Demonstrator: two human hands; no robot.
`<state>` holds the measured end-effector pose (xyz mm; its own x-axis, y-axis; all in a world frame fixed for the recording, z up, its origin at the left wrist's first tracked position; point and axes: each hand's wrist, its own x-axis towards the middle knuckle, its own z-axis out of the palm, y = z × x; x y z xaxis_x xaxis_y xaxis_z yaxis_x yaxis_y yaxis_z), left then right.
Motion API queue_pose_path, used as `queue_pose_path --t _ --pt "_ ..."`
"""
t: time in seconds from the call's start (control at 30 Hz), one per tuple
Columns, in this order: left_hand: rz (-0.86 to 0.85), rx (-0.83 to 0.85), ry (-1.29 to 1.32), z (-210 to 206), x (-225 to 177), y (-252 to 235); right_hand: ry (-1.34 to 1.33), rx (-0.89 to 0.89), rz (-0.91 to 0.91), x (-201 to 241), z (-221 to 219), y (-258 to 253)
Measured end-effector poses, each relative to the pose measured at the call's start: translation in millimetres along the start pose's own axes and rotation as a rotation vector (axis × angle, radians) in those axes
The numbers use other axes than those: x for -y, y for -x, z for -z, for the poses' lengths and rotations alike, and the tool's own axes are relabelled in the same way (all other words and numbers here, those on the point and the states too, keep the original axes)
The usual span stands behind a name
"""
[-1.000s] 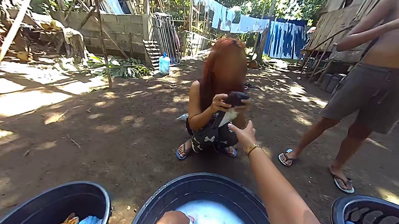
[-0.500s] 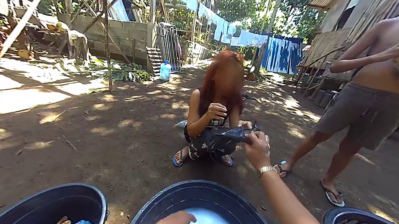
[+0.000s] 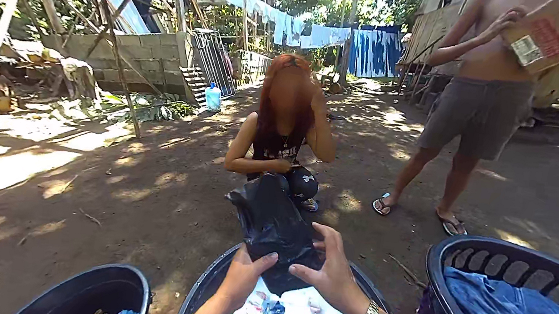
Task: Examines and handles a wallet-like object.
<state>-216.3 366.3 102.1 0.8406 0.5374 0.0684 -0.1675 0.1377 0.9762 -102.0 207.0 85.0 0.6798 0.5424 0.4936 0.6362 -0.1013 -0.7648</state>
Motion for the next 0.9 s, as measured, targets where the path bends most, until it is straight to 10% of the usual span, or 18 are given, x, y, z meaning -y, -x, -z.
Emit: queue_pose_path --t 0.5,0.7,0.9 --pt "0.264 0.133 0.245 -14 16 30 -0.048 -0.031 0.020 0 -1 11" --pt "0.187 0.068 0.111 -8 29 20 -0.299 0.304 -0.271 -7 11 -1" --pt "0.170 -0.057 0.033 -3 45 7 0.043 0.209 -0.319 -15 3 0"
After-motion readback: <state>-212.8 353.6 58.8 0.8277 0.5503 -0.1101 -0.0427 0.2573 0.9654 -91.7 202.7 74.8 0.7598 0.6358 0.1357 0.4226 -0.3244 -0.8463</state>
